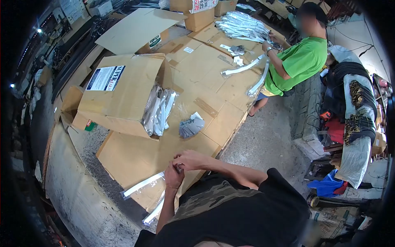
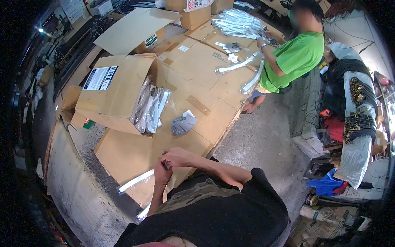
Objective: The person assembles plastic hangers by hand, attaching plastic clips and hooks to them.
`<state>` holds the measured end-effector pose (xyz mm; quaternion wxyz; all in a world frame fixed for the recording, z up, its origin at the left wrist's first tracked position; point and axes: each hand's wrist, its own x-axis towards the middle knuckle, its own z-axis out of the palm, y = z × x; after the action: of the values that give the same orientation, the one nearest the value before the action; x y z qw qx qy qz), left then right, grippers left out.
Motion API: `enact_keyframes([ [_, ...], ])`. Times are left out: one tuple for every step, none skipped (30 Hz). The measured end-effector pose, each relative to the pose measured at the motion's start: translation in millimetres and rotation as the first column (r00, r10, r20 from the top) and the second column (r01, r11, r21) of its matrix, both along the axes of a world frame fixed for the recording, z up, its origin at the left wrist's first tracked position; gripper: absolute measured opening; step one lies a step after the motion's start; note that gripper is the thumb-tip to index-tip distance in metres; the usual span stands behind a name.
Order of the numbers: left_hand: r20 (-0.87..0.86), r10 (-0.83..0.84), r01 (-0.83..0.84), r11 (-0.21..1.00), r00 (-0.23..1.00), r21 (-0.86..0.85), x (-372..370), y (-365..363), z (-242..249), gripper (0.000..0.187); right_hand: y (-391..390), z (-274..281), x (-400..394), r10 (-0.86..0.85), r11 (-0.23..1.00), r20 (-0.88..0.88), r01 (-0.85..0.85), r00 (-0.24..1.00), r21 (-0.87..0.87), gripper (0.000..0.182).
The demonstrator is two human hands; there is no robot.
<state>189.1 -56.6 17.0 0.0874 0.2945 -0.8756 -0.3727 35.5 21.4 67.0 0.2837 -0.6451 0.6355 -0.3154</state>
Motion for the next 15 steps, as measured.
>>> enact_keyframes([
  [0.003,-0.004,0.004,1.000,1.000,-0.002,-1,1,4,0.038,0,-3,0,-0.004,1.000,0.003,0.004,1.000,-0.002,0.021],
  [0.042,0.022,-0.023,0.999,0.999,0.024,-3,1,9,0.040,1,-7,0,0.009,1.000,-0.017,-0.008,1.000,0.022,0.022],
  [0.082,0.050,-0.054,0.997,0.995,0.047,-5,1,13,0.042,0,-6,0,0.024,0.999,-0.036,-0.022,0.999,0.045,0.023],
  [0.084,0.050,-0.054,0.998,0.995,0.045,-6,0,16,0.042,1,-5,-1,0.024,0.999,-0.033,-0.022,0.999,0.043,0.023],
  [0.060,0.045,-0.047,0.998,0.997,0.039,-7,-1,19,0.044,5,-4,-2,-0.042,0.999,-0.105,0.040,0.994,-0.019,0.024],
  [0.041,0.044,-0.045,0.998,0.998,0.034,-7,-2,22,0.046,8,-1,-2,-0.107,0.992,-0.167,0.094,0.980,-0.083,0.026],
  [0.064,0.075,-0.078,0.996,0.995,0.035,-9,-3,24,0.048,11,5,-8,-0.184,0.983,-0.109,0.180,0.977,-0.039,0.029],
  [0.100,0.120,-0.124,0.992,0.988,0.037,-12,-2,26,0.051,12,9,-15,-0.248,0.968,-0.045,0.249,0.968,0.018,0.033],
  [0.204,0.165,-0.169,0.986,0.965,0.003,-20,2,47,0.055,16,1,-20,-0.361,0.925,0.128,0.372,0.924,-0.079,0.043],
  [0.288,0.193,-0.211,0.977,0.938,0.032,-24,0,47,0.057,19,-8,-23,-0.451,0.875,0.105,0.462,0.886,-0.143,0.047],
  [0.201,0.202,-0.210,0.977,0.959,0.020,-23,2,53,0.059,19,-21,-31,-0.376,0.926,0.485,0.320,0.789,0.199,0.046],
  [0.221,0.230,-0.239,0.971,0.948,0.012,-29,4,63,0.060,25,4,-34,-0.406,0.913,0.597,0.282,0.692,0.295,0.045],
  [0.193,0.216,-0.230,0.972,0.957,0.051,-27,4,67,0.062,26,-23,-30,-0.521,0.853,0.699,0.286,0.490,0.436,0.041],
  [0.199,0.196,-0.217,0.972,0.960,0.092,-24,3,69,0.064,27,-18,-28,-0.490,0.869,0.751,0.320,0.443,0.378,0.032],
  [0.180,0.169,-0.194,0.972,0.969,0.130,-20,0,70,0.067,28,-31,-31,-0.417,0.900,0.815,0.312,0.403,0.306,0.028],
])
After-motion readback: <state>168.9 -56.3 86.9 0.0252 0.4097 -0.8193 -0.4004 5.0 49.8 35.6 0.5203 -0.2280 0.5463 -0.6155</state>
